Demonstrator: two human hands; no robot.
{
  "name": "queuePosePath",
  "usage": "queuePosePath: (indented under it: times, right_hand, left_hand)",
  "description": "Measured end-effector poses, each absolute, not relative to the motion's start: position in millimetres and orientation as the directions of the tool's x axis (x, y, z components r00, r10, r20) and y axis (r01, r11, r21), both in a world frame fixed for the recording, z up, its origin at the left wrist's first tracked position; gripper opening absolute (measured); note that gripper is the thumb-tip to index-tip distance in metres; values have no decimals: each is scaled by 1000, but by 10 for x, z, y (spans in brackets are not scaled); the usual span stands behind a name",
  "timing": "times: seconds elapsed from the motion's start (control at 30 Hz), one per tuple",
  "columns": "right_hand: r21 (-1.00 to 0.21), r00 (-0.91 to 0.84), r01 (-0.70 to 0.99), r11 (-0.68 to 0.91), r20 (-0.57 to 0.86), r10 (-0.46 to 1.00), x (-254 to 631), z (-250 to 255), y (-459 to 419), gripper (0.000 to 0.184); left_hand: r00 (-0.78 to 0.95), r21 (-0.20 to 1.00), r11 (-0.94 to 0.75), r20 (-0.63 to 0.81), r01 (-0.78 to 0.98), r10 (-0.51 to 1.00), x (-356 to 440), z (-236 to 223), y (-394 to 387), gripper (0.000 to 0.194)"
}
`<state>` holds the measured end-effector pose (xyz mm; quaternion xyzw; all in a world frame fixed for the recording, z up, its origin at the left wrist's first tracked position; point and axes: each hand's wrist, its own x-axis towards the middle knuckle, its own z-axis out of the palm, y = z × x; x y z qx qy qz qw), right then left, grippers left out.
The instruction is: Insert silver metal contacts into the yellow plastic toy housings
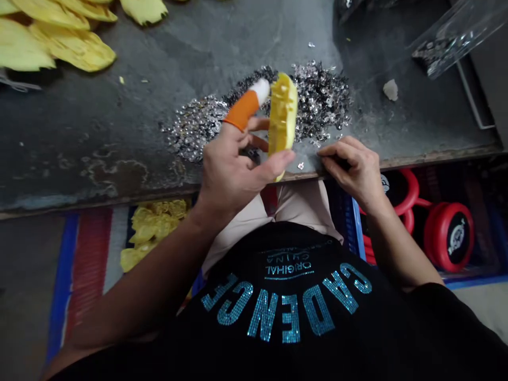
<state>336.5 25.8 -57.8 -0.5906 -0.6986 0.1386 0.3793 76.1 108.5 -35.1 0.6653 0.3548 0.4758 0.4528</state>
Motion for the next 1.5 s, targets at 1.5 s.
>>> queuePosePath:
  times: [1.5]
  right_hand:
    - [-839,-281,425,340,235,930,2457,189,62,18]
  left_hand:
    - [776,535,756,-262,-377,573,200,-327,-17,69]
